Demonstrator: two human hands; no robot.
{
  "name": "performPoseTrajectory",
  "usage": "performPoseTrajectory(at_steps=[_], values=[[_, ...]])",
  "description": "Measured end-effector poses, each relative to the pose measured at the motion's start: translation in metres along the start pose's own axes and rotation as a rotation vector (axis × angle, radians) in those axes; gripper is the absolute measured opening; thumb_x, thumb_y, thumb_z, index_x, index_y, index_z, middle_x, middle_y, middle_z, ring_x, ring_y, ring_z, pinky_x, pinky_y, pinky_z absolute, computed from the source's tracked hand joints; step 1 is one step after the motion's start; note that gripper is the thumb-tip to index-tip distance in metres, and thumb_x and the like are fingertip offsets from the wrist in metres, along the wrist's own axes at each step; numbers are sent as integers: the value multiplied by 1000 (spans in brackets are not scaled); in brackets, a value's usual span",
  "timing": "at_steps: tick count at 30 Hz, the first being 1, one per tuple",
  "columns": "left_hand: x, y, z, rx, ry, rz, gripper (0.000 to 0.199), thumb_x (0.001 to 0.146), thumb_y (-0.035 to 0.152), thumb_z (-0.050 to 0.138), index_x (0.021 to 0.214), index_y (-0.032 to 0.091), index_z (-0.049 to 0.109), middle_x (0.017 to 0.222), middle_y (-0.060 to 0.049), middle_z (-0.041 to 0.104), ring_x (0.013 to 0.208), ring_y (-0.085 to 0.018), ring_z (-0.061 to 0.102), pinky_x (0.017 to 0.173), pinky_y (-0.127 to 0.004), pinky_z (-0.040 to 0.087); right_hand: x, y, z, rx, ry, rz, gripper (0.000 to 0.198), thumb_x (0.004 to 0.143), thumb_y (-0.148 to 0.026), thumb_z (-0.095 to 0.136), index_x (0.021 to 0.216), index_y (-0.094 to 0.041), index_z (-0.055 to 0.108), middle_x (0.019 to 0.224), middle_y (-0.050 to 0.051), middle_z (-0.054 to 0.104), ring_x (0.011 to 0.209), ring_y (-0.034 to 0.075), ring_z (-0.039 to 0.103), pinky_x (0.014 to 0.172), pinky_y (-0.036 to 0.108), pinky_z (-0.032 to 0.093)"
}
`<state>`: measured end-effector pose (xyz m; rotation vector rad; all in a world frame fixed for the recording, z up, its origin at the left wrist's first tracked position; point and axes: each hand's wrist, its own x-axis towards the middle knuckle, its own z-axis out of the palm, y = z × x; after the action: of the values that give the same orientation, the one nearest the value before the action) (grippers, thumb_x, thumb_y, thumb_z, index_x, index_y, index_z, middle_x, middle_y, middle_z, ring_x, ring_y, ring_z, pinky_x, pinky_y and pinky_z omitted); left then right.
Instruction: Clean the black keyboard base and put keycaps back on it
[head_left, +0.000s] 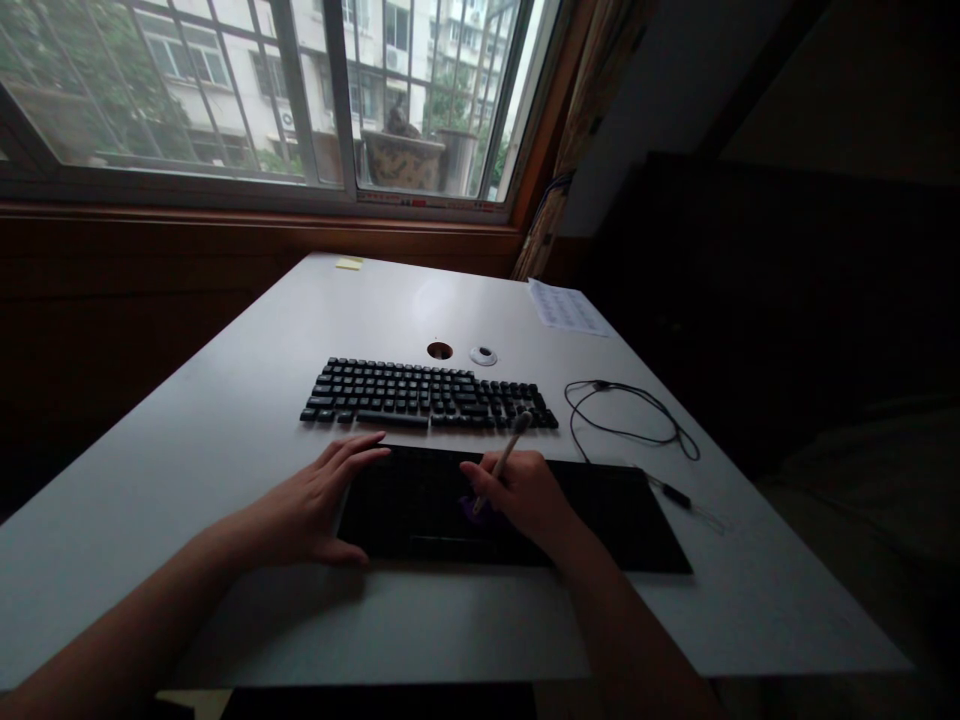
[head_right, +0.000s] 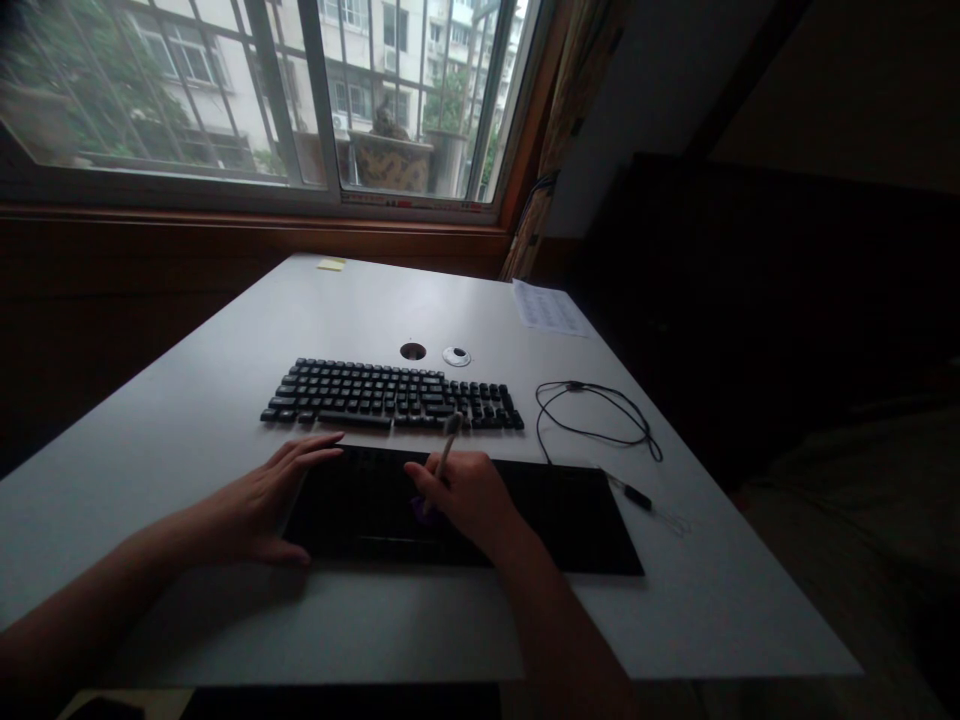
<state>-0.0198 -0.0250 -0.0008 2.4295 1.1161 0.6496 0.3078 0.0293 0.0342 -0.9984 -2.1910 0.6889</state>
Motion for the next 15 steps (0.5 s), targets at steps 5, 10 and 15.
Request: performPoseTrajectory(at_steps=[5, 10, 15], values=[[1, 2, -1, 24, -11, 14, 115, 71, 55, 90, 161, 30, 22, 166, -19, 26, 147, -45, 33, 113, -70, 40, 1, 0, 3, -13, -42, -5, 58, 101, -61, 54, 66, -17, 69, 56, 0, 65, 50, 10, 58, 54, 24, 41], [1, 1, -1, 9, 6, 25, 113, 72, 55, 89, 161, 31, 24, 165, -19, 27, 147, -45, 34, 113, -71, 39, 0, 0, 5, 122, -22, 57, 52, 95, -61, 63, 70, -17, 72, 57, 0, 66, 49, 10, 59, 52, 24, 43], [1, 2, -1, 6, 8, 16, 113, 71, 55, 90, 160, 31, 26, 165, -18, 28, 147, -44, 35, 114, -70, 39, -1, -2, 3, 159, 49, 84, 53, 93, -63, 64, 68, -17, 70, 59, 1, 66, 50, 11, 58, 50, 24, 42]])
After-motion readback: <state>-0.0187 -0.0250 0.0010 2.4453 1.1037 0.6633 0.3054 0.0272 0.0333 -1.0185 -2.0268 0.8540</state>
